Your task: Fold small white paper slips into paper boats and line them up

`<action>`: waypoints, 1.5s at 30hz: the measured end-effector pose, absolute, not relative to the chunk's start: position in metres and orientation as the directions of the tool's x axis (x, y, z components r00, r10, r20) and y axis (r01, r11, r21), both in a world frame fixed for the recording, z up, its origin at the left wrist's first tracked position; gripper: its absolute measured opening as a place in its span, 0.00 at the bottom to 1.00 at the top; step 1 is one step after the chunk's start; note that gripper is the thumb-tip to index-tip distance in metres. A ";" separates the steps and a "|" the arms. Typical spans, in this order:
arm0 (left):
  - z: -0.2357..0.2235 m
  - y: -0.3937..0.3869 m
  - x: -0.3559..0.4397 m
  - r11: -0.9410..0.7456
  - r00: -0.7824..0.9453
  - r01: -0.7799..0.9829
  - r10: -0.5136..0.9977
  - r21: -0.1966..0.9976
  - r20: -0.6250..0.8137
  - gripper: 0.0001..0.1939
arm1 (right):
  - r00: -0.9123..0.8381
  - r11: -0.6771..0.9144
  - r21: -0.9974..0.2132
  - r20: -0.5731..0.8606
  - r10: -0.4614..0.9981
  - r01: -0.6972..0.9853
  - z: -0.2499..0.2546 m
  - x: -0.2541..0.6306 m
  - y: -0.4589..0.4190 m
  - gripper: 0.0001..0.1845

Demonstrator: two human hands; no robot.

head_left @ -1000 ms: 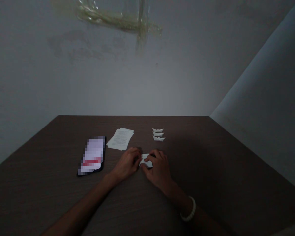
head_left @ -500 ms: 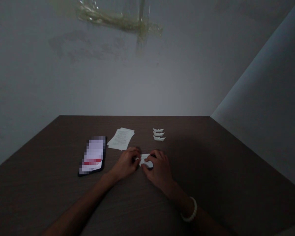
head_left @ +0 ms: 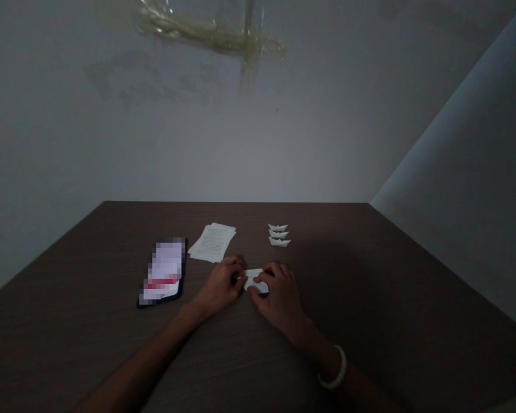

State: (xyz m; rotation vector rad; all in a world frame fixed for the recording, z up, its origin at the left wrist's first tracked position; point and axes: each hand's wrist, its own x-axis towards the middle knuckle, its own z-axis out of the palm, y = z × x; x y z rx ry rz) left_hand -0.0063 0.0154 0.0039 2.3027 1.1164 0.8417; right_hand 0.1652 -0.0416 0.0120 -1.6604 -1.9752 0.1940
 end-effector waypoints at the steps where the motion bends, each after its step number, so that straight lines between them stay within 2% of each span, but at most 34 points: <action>1: 0.004 0.015 -0.006 -0.573 0.485 0.543 0.811 0.614 0.328 0.04 | -0.088 0.228 -0.444 0.313 0.946 0.866 0.012 0.165 -0.042 0.06; 27: 0.003 0.015 -0.006 -0.580 0.479 0.565 0.810 0.587 0.338 0.02 | -0.125 0.270 -0.439 0.332 0.935 0.857 0.012 0.168 -0.040 0.06; 34: 0.002 0.016 -0.006 -0.599 0.485 0.547 0.796 0.584 0.362 0.03 | -0.209 0.338 -0.438 0.317 0.925 0.833 0.011 0.172 -0.036 0.09; 45: 0.005 0.013 -0.004 -0.587 0.478 0.567 0.806 0.578 0.349 0.03 | -0.261 0.354 -0.388 0.272 0.926 0.851 0.016 0.176 -0.035 0.12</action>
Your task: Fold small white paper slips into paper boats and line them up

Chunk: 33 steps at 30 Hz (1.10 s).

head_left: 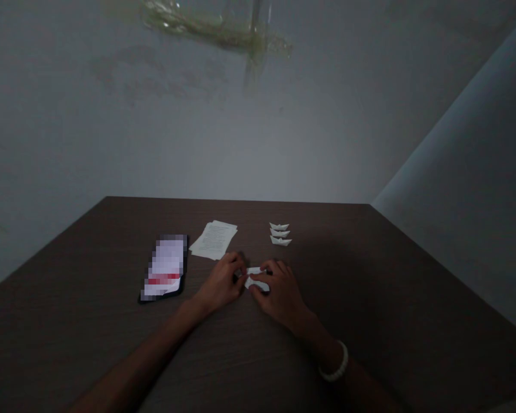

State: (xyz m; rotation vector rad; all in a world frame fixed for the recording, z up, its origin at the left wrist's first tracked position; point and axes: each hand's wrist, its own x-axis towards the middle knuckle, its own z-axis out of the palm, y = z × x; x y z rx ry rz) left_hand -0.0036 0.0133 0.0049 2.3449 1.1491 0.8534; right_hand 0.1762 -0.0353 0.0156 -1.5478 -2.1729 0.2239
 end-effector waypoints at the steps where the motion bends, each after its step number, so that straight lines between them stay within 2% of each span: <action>1: 0.005 0.013 -0.004 -0.588 0.478 0.569 0.805 0.575 0.351 0.03 | -0.262 0.352 -0.389 0.267 0.927 0.851 0.016 0.176 -0.035 0.12; 20: 0.003 0.011 -0.007 -0.649 0.530 0.566 0.759 0.509 0.379 0.03 | -0.232 0.321 -0.454 0.241 0.942 0.831 0.015 0.176 -0.034 0.15; 33: 0.010 0.004 -0.009 -0.658 0.568 0.575 0.749 0.487 0.341 0.12 | -0.247 0.329 -0.462 0.230 0.941 0.824 0.013 0.178 -0.036 0.20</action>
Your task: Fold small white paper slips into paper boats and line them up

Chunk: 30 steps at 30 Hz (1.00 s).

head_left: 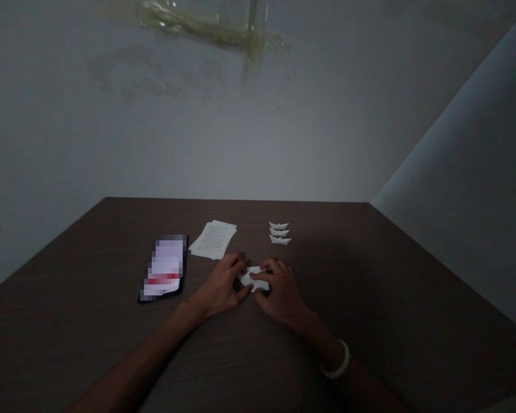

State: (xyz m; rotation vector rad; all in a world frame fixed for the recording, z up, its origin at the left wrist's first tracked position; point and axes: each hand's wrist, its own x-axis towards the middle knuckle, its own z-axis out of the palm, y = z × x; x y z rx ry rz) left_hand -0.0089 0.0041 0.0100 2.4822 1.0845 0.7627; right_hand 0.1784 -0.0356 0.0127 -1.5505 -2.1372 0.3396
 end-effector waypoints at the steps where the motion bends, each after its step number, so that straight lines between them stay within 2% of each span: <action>1: 0.011 0.004 -0.009 -0.657 0.568 0.576 0.749 0.487 0.340 0.12 | -0.249 0.331 -0.462 0.231 0.941 0.823 0.012 0.179 -0.035 0.20; 14: 0.010 0.006 -0.010 -0.633 0.554 0.558 0.766 0.536 0.327 0.07 | -0.247 0.330 -0.464 0.231 0.941 0.822 0.014 0.179 -0.036 0.18; 20: 0.012 0.006 -0.010 -0.628 0.545 0.544 0.769 0.556 0.335 0.09 | -0.212 0.321 -0.454 0.274 0.938 0.831 0.013 0.175 -0.036 0.11; 30: 0.002 0.012 -0.013 -0.638 0.526 0.535 0.764 0.554 0.373 0.12 | -0.192 0.304 -0.466 0.273 0.943 0.831 0.016 0.173 -0.036 0.11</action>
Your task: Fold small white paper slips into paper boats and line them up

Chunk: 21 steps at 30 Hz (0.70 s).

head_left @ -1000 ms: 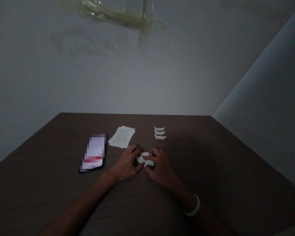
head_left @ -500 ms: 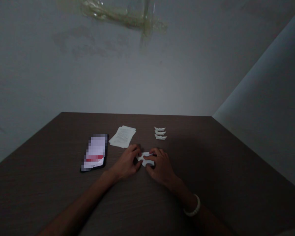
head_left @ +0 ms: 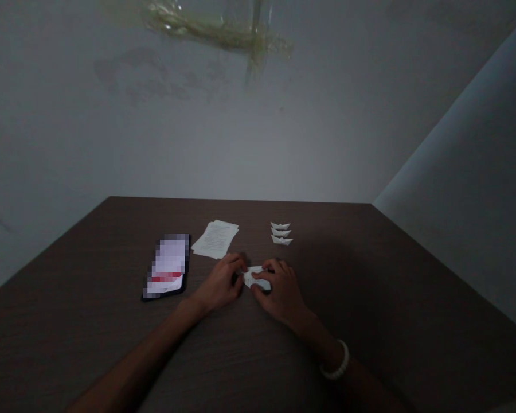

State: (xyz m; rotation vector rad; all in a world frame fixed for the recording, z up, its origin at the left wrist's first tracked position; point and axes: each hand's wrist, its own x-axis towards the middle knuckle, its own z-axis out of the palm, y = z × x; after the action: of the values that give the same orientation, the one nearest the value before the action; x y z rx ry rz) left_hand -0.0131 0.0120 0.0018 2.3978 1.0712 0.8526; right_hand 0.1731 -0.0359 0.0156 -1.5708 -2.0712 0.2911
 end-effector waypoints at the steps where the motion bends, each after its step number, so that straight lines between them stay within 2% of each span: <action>1: 0.001 0.012 -0.013 -0.639 0.523 0.532 0.764 0.555 0.378 0.13 | -0.192 0.304 -0.464 0.272 0.943 0.832 0.016 0.173 -0.036 0.11; 12: -0.001 0.015 -0.015 -0.665 0.522 0.477 0.740 0.575 0.423 0.16 | -0.219 0.340 -0.435 0.304 0.927 0.834 0.014 0.173 -0.037 0.12; 16: -0.002 0.016 -0.015 -0.670 0.507 0.460 0.737 0.582 0.447 0.15 | -0.287 0.421 -0.413 0.349 0.892 0.808 0.012 0.175 -0.035 0.13; 21: -0.005 0.020 -0.016 -0.682 0.509 0.410 0.722 0.605 0.469 0.12 | -0.459 0.572 -0.379 0.350 0.817 0.728 0.011 0.175 -0.032 0.11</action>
State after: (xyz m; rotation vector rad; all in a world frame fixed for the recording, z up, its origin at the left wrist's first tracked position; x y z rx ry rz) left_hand -0.0163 0.0200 -0.0047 2.3354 0.9319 1.0101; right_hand 0.1753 -0.0320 0.0107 -1.2352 -2.3093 0.2391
